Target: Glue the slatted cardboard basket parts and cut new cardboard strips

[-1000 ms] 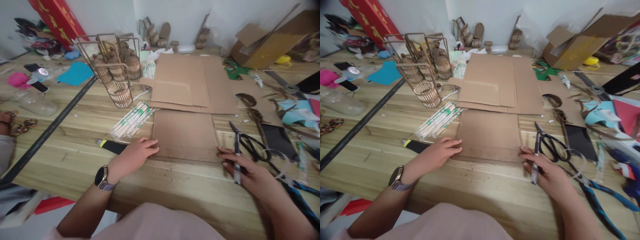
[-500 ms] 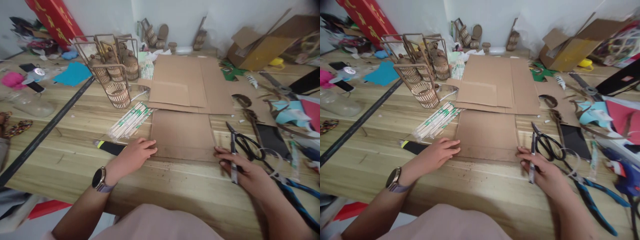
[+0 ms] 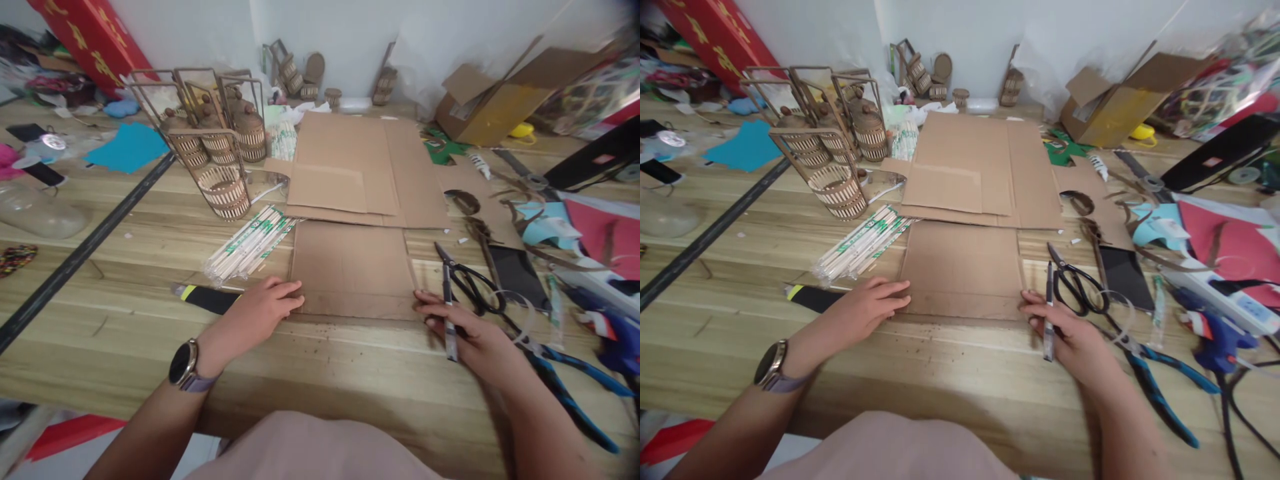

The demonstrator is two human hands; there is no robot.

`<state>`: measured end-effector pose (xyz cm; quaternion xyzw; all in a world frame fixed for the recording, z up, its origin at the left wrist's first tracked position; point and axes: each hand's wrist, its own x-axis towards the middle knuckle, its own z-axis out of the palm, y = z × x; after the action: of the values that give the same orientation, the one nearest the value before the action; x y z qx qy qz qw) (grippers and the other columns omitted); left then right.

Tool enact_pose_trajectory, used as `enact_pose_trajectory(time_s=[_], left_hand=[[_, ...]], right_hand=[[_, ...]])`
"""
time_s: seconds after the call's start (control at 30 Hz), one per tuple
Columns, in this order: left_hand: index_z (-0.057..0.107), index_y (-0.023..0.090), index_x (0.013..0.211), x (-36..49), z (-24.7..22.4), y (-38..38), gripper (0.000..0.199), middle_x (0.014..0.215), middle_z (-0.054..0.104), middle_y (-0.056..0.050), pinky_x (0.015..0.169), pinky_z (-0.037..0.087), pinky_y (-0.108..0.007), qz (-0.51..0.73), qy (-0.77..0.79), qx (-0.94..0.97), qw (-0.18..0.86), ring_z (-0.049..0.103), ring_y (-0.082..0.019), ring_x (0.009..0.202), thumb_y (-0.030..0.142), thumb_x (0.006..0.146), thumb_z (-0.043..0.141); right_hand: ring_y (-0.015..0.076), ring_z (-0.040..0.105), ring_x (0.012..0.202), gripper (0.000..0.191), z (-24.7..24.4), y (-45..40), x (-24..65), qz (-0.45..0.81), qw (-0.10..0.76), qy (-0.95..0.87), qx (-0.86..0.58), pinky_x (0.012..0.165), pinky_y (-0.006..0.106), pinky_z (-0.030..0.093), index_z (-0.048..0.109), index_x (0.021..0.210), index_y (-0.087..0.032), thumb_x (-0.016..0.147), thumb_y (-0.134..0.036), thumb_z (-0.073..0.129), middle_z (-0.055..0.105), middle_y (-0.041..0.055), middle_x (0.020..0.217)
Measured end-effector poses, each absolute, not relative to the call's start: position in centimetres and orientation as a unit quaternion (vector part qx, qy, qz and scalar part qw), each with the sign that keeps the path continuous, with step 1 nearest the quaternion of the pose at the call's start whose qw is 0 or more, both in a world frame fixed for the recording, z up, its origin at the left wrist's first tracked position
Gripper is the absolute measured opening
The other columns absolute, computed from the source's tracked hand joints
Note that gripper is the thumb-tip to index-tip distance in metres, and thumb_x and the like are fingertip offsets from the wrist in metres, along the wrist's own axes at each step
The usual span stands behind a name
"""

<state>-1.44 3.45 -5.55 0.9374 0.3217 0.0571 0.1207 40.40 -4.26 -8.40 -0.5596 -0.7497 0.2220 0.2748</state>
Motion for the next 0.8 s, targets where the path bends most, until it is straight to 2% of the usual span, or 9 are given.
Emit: enact_pose_trajectory(time_s=[0.3, 0.8], left_hand=[[0.069, 0.019, 0.128, -1.29, -5.35, 3.39, 0.040, 0.145, 0.060, -0.007, 0.096, 0.053, -0.041, 0.052, 0.328, 0.936, 0.117, 0.056, -0.025, 0.114, 0.004, 0.095, 0.050], [0.068, 0.020, 0.129, -1.28, -5.40, 3.42, 0.042, 0.145, 0.061, -0.008, 0.094, 0.053, -0.042, 0.054, 0.324, 0.938, 0.113, 0.056, -0.024, 0.111, 0.005, 0.096, 0.046]], right_hand=[[0.0309, 0.062, 0.128, 0.024, -8.55, -4.41, 40.46, 0.235, 0.281, -0.739, -0.565, 0.107, 0.052, 0.052, 0.075, 0.112, -0.029, 0.094, -0.033, 0.060, 0.067, 0.0090, 0.137], [0.0306, 0.063, 0.127, 0.024, -8.16, -4.40, 40.36, 0.249, 0.285, -0.734, -0.564, 0.108, 0.051, 0.051, 0.076, 0.110, -0.029, 0.092, -0.031, 0.061, 0.068, 0.0085, 0.136]])
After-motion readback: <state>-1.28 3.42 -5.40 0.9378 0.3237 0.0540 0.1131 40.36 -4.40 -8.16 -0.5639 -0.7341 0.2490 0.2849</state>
